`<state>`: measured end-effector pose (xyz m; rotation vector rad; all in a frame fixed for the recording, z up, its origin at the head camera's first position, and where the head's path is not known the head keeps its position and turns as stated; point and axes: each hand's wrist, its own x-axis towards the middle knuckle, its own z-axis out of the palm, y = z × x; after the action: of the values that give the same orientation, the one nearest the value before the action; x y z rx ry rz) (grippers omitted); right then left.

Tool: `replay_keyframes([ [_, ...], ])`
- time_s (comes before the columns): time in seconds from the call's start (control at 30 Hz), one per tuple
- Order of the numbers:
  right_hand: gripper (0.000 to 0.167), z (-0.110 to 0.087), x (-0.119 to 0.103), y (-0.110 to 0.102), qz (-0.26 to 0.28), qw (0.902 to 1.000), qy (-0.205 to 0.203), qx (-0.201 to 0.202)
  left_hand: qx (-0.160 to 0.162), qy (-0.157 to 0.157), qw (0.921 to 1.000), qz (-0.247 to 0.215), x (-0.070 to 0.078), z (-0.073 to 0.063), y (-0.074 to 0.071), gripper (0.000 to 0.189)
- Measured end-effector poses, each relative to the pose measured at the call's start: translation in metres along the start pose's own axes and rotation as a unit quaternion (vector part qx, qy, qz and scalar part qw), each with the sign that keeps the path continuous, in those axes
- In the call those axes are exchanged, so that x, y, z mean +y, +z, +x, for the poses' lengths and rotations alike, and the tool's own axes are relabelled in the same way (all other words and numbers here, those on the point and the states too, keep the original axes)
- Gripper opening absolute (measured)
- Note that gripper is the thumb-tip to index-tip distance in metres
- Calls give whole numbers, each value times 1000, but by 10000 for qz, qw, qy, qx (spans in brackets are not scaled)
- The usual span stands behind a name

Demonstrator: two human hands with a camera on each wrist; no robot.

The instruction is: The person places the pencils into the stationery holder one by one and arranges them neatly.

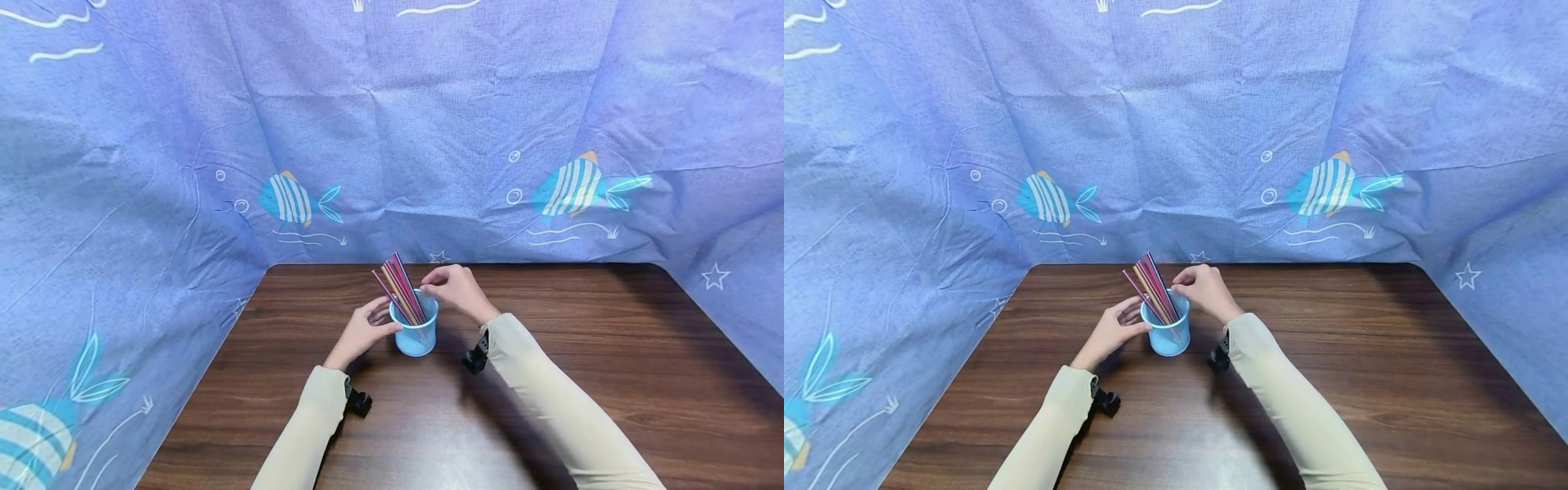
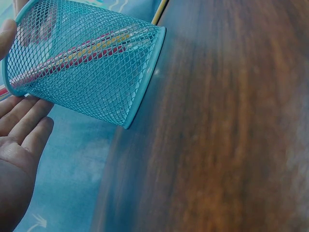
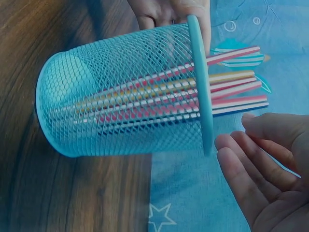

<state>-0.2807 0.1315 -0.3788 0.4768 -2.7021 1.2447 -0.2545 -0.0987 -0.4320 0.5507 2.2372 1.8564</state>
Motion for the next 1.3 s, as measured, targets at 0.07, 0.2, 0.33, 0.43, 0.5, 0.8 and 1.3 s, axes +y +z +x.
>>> replay_keyframes([
  [0.07,14,-1,2,-3,-63,10000,-39,40,-3,-9,10000,-26,0,0,0,65],
  [0.2,13,-4,8,-10,-141,9999,-33,90,12,-8,10000,-19,0,0,0,66],
  [0.33,15,-6,16,-16,-191,9998,-17,100,44,34,10000,29,-1,0,0,66],
  [0.43,15,-8,23,-20,-207,9997,62,78,45,40,10000,25,-1,0,0,66],
  [0.5,16,-10,28,-23,-193,9997,154,44,31,28,10000,3,-1,0,0,66],
  [0.8,20,-22,60,-34,-523,9980,351,-92,24,16,10000,-54,-2,0,0,65],
  [1.3,22,-40,100,-47,-997,9920,539,-553,16,-43,10000,28,-3,1,-1,66],
])
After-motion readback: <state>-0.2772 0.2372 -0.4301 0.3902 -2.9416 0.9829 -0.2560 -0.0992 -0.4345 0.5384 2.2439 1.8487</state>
